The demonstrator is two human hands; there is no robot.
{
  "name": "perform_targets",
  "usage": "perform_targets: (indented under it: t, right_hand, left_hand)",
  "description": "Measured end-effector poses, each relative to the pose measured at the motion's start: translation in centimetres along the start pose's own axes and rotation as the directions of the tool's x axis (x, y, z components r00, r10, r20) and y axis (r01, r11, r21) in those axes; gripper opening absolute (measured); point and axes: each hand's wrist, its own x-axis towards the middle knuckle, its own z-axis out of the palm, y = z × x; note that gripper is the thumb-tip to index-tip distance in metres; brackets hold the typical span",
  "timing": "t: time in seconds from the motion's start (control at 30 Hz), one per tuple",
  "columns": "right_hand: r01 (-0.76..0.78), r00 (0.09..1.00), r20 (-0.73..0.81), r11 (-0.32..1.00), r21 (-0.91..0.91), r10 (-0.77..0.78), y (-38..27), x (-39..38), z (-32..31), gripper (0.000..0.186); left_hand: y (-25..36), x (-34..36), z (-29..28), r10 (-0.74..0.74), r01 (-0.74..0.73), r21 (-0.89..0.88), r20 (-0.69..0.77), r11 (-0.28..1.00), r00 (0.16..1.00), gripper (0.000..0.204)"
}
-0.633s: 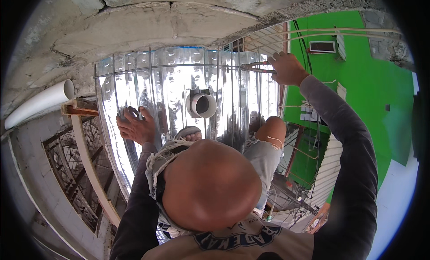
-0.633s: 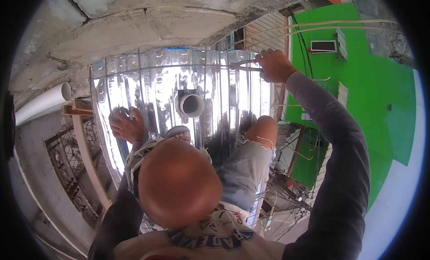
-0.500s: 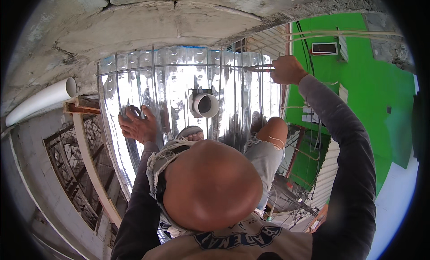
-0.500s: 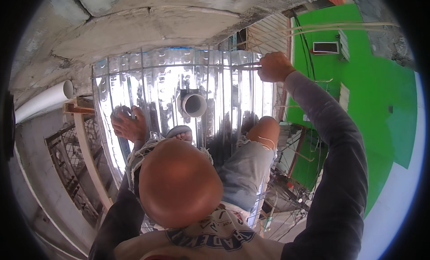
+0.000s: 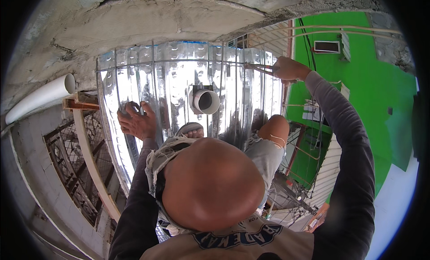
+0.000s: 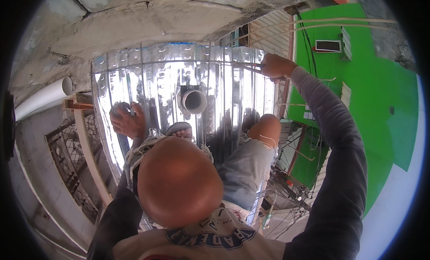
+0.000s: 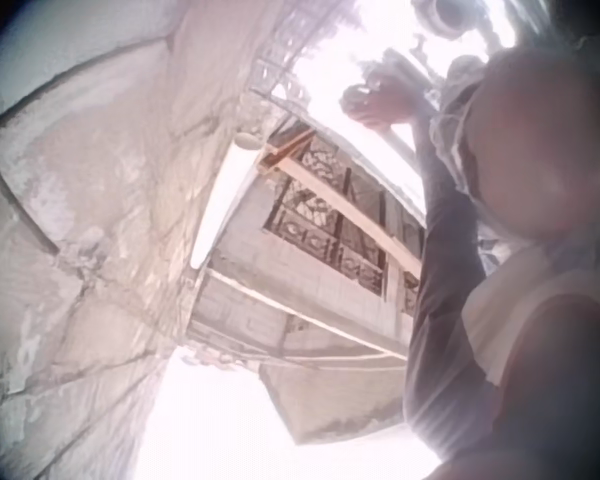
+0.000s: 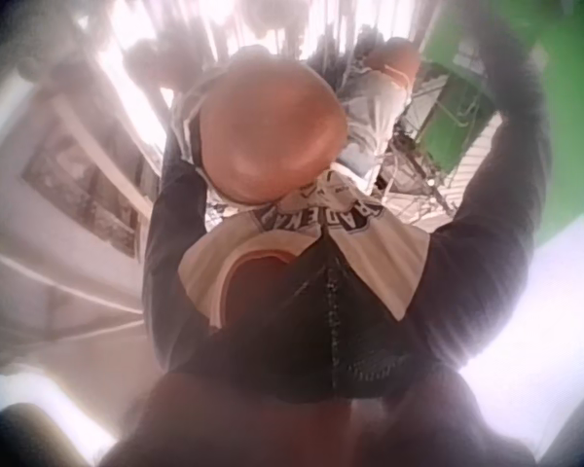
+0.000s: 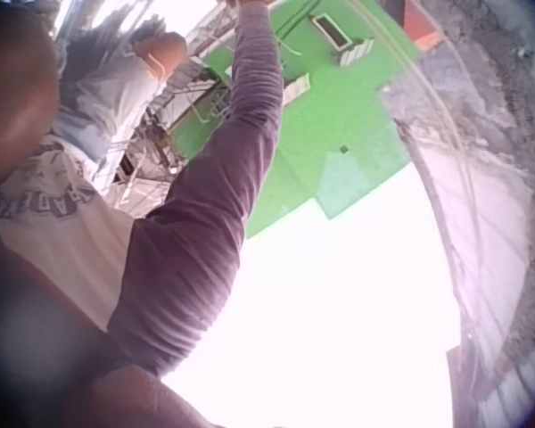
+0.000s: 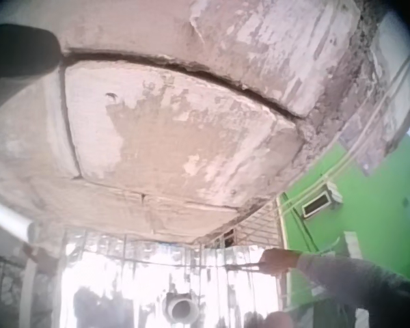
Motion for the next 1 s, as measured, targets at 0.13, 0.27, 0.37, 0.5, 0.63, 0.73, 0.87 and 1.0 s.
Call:
perform_targets:
  t: [0.13, 0.27, 0.37, 0.5, 0.63, 0.73, 0.87, 1.0]
  right_hand:
    - [0.032, 0.963, -0.211, 0.845, -0.533, -0.17, 0.0, 0.3, 1.0, 0.032]
    - [0.035, 0.915, -0.258, 0.698, -0.715, -0.31, 0.2, -0.1, 2.5, 0.025]
    - [0.069, 0.895, -0.236, 0.641, -0.765, -0.378, 0.9, -0.2, 2.7, 0.024]
    - [0.043, 0.997, -0.037, 0.912, -0.408, -0.063, -0.2, 0.1, 0.1, 0.031]
    - [-0.199, 0.923, 0.359, 0.971, 0.136, 0.138, 0.1, 0.8, -2.4, 0.047]
    - [-0.224, 0.923, 0.353, 0.959, 0.176, 0.151, -0.8, -0.2, -2.1, 0.048]
    - [-0.022, 0.991, 0.129, 0.988, -0.154, 0.042, 0.1, -0.3, -1.1, 0.034]
    - [0.29, 0.838, -0.134, 0.639, -0.713, -0.529, 2.6, -0.6, 0.7, 0.032]
  left_hand:
    - [0.3, -0.1, 0.1, 0.028, -0.029, -0.03, -0.025, 0.999, 0.999, 0.063]
    - [0.4, -0.1, -0.2, 0.017, -0.017, 0.015, -0.016, 1.0, 1.0, 0.063]
    - [0.6, -0.1, -0.2, 0.026, -0.026, -0.005, -0.025, 1.0, 0.999, 0.063]
    - [0.4, 0.1, -0.3, 0.014, -0.013, 0.013, -0.017, 1.0, 1.0, 0.064]
    - [0.8, -0.1, -0.3, 0.009, -0.01, 0.009, 0.011, 1.0, 1.0, 0.065]
    - [0.9, 0.0, -0.5, 0.0, 0.0, 0.032, 0.019, 0.999, 1.0, 0.065]
    - [0.7, -0.1, -0.2, 0.013, -0.013, 0.037, -0.004, 0.999, 1.0, 0.064]
    - [0.6, -0.2, -0.2, 0.008, -0.008, 0.017, -0.01, 1.0, 1.0, 0.063]
